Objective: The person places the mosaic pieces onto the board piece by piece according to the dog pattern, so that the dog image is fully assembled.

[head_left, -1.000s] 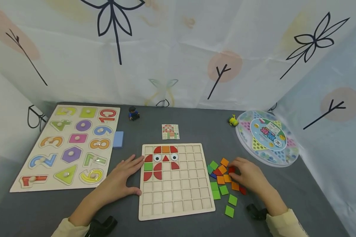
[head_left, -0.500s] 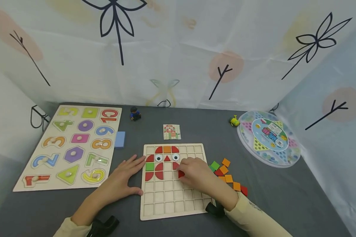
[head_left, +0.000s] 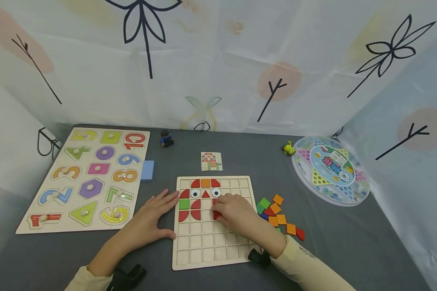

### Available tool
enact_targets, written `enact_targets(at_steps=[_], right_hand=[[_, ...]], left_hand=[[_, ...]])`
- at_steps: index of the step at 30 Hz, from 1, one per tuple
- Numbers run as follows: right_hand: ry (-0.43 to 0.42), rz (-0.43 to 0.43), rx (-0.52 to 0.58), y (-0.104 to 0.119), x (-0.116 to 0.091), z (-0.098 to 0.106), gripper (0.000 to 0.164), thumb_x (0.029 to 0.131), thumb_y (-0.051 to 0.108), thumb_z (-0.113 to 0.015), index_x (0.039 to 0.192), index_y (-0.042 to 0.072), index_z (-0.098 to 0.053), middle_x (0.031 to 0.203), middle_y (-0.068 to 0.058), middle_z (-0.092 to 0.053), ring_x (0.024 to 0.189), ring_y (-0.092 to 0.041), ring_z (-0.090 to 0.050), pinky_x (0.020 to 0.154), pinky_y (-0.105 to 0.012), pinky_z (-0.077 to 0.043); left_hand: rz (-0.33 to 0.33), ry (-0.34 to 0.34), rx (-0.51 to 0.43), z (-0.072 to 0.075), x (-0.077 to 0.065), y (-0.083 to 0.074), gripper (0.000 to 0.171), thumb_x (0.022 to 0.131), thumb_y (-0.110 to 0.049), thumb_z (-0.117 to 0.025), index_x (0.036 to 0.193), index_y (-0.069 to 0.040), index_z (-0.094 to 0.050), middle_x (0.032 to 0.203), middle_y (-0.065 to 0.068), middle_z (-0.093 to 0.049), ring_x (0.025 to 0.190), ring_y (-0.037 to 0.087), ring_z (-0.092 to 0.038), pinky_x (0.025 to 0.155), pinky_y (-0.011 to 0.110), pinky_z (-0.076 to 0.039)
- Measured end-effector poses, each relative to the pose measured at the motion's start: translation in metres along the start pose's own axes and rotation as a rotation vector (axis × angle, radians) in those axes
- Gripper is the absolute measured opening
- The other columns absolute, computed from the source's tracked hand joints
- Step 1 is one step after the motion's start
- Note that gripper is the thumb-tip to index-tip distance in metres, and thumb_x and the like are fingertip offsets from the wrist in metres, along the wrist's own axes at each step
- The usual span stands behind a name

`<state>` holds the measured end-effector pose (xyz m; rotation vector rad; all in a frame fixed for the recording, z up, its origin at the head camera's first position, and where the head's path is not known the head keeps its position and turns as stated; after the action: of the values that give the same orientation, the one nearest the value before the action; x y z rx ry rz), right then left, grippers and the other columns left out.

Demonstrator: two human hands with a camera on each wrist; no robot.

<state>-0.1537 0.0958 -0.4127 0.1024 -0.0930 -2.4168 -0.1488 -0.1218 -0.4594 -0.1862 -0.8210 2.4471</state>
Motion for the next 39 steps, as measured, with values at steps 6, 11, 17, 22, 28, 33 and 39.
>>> enact_targets(at_steps=[6,11,17,22,28,33,39], right_hand=[[-0.028,0.035,0.047,0.001,-0.001,0.003,0.02,0.078,0.02,-0.068,0.098,0.019,-0.068,0.092,0.007,-0.062,0.086,-0.01,-0.054,0.075,-0.025,-0.046],[-0.173,0.023,0.107,-0.024,-0.017,0.013,0.023,0.075,0.015,-0.07,0.098,0.016,-0.067,0.095,0.005,-0.062,0.088,-0.01,-0.056,0.076,-0.028,-0.048],[-0.249,-0.252,0.035,-0.094,-0.065,0.017,0.027,0.072,0.016,-0.074,0.098,0.013,-0.067,0.094,0.0,-0.061,0.083,-0.017,-0.058,0.066,-0.033,-0.05],[-0.103,-0.466,0.03,-0.134,-0.091,0.006,0.026,0.074,0.024,-0.072,0.096,0.012,-0.066,0.088,-0.002,-0.06,0.078,-0.018,-0.058,0.063,-0.035,-0.05],[-0.033,-0.463,0.109,-0.141,-0.098,0.005,0.026,0.075,0.018,-0.071,0.099,0.011,-0.065,0.089,-0.001,-0.058,0.082,-0.018,-0.058,0.07,-0.038,-0.05],[-0.031,-0.46,0.09,-0.141,-0.098,0.005,0.025,0.074,0.016,-0.071,0.098,0.01,-0.066,0.089,-0.002,-0.057,0.083,-0.019,-0.056,0.069,-0.038,-0.05],[-0.083,-0.475,0.103,-0.14,-0.091,0.006,0.024,0.074,0.012,-0.069,0.096,0.008,-0.064,0.093,-0.005,-0.057,0.086,-0.022,-0.052,0.07,-0.039,-0.049]], left_hand=[[-0.001,-0.009,-0.003,0.001,-0.003,0.001,0.1,0.058,-0.055,-0.072,0.14,-0.015,-0.031,0.146,-0.003,-0.025,0.135,0.027,-0.014,0.103,0.057,-0.013],[0.002,-0.031,-0.017,0.003,-0.007,0.002,0.1,0.057,-0.054,-0.073,0.139,-0.013,-0.032,0.145,0.0,-0.027,0.134,0.03,-0.016,0.102,0.058,-0.013],[0.011,-0.005,-0.017,0.001,-0.006,0.003,0.099,0.059,-0.054,-0.072,0.14,-0.016,-0.03,0.146,-0.003,-0.024,0.135,0.027,-0.013,0.104,0.056,-0.012],[0.011,-0.005,-0.018,0.001,-0.005,0.002,0.099,0.059,-0.054,-0.072,0.14,-0.015,-0.03,0.146,-0.003,-0.024,0.135,0.027,-0.013,0.104,0.055,-0.011],[0.004,-0.001,-0.018,-0.001,-0.004,0.001,0.1,0.059,-0.055,-0.072,0.14,-0.016,-0.029,0.146,-0.003,-0.024,0.135,0.027,-0.013,0.104,0.056,-0.012],[-0.008,-0.004,-0.011,-0.001,-0.002,0.001,0.1,0.059,-0.056,-0.071,0.14,-0.016,-0.029,0.146,-0.004,-0.024,0.135,0.026,-0.013,0.104,0.055,-0.012],[-0.011,-0.004,0.002,-0.001,0.0,0.003,0.099,0.059,-0.057,-0.071,0.14,-0.017,-0.029,0.146,-0.005,-0.023,0.136,0.026,-0.013,0.104,0.055,-0.012]])
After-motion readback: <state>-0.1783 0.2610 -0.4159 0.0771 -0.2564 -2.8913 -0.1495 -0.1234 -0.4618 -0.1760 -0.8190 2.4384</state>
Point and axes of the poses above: each hand's wrist, its own x-axis towards the middle knuckle, its own z-axis out of the back of the hand, y = z × x, the point moved 4 cm from there along x, towards the middle knuckle
